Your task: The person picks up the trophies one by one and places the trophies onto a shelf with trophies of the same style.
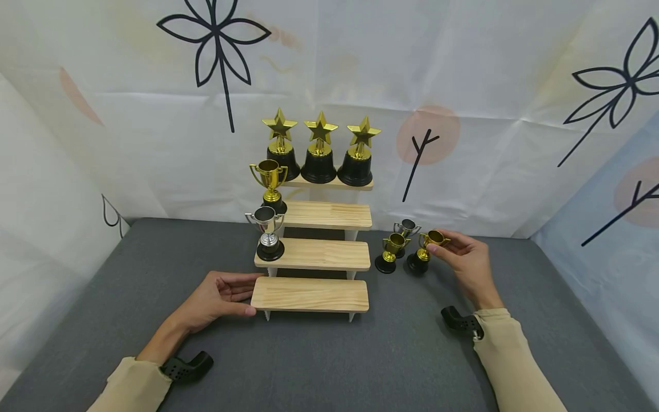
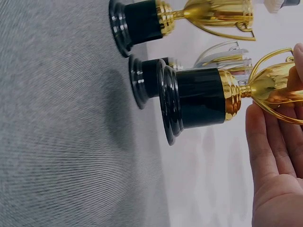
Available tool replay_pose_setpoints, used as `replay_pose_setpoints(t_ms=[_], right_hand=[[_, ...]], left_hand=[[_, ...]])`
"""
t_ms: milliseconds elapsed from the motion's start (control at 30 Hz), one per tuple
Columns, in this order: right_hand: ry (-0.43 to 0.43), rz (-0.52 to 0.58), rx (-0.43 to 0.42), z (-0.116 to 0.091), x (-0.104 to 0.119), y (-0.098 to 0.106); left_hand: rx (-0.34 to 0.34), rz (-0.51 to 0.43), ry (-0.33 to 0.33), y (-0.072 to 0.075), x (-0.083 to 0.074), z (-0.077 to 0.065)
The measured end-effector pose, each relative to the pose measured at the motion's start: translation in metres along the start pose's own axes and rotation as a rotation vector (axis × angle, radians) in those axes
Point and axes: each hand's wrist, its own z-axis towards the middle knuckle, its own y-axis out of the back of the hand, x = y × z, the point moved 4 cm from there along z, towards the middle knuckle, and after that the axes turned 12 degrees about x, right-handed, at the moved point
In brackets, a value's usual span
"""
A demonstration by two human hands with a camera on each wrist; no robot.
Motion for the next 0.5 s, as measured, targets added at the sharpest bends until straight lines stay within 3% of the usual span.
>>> replay_pose_setpoints(t_ms=[500], right_hand=[[0.064,0.017,-0.012,-0.003,0.024,-0.001]], left_hand=[[-0.002,-0.005,0.002,-0.001,-0.001,0.000]])
